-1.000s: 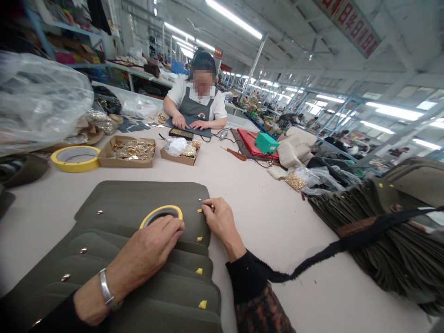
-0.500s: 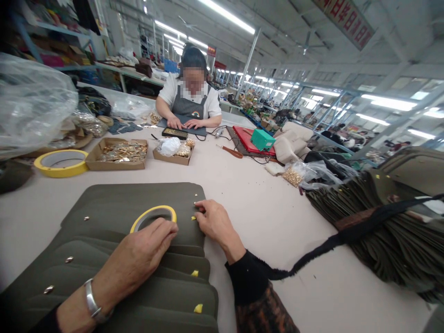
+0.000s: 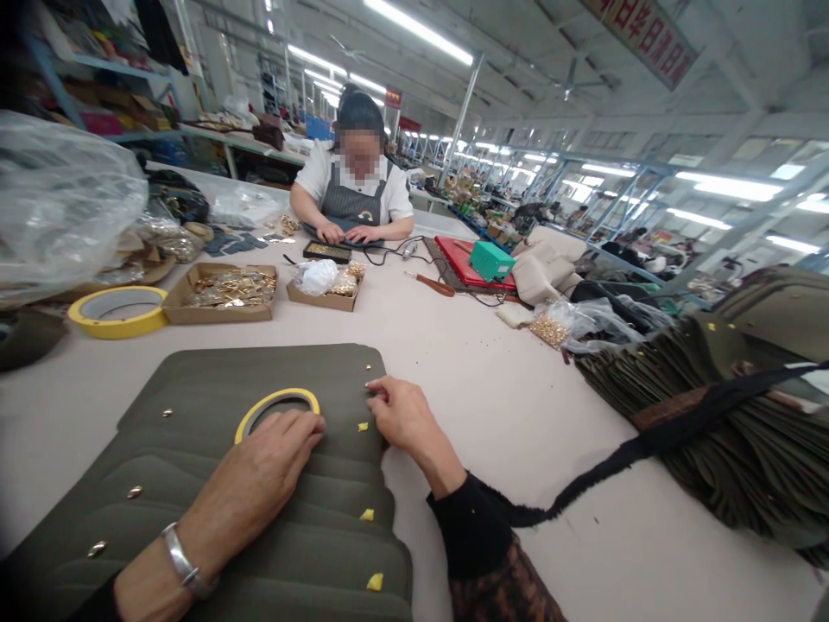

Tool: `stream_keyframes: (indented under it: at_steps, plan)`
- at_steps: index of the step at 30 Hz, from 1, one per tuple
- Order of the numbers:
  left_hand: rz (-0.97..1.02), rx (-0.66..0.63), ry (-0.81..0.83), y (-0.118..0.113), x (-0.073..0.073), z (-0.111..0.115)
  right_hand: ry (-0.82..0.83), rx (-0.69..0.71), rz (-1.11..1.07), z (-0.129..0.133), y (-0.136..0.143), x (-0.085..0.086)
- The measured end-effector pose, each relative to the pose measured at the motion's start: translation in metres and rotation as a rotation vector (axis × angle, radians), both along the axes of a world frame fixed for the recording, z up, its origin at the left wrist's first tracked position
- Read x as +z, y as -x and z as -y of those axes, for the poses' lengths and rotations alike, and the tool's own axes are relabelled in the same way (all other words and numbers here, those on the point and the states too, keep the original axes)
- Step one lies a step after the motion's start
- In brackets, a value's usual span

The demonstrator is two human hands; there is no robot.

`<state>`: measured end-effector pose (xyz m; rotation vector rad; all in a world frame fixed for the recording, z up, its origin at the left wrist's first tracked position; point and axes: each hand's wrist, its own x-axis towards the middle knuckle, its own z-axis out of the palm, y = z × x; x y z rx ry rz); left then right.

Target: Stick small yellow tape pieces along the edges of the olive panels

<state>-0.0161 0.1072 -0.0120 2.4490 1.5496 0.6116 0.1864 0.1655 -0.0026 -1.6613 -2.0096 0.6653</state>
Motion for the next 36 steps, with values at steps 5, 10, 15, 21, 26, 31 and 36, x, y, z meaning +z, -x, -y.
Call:
stream_keyframes:
  at_steps: [5,10,15,21,26,31,36]
  plan:
    - [0.115,-0.019,-0.116,0.001,-0.001,-0.002,0.257,0.159,-0.092,0.004,-0.006,0.004]
    - [0.037,-0.023,0.014,0.002,-0.002,-0.003,0.168,0.164,-0.030,0.006,-0.009,0.004]
    - [0.202,-0.054,-0.139,0.001,-0.002,-0.001,0.032,0.187,0.061,0.007,-0.005,0.005]
    - [0.334,-0.055,-0.237,0.000,0.007,0.003,0.045,0.257,-0.346,0.019,0.006,0.019]
    - [0.249,-0.015,-0.239,0.001,0.009,0.003,-0.131,0.370,-0.337,0.028,0.015,0.028]
    - [0.193,-0.015,-0.242,0.002,0.004,0.003,-0.244,0.404,-0.276,0.030,0.019,0.027]
    - [0.155,-0.028,-0.296,0.001,-0.001,0.004,-0.386,0.462,-0.226,0.030,0.022,0.024]
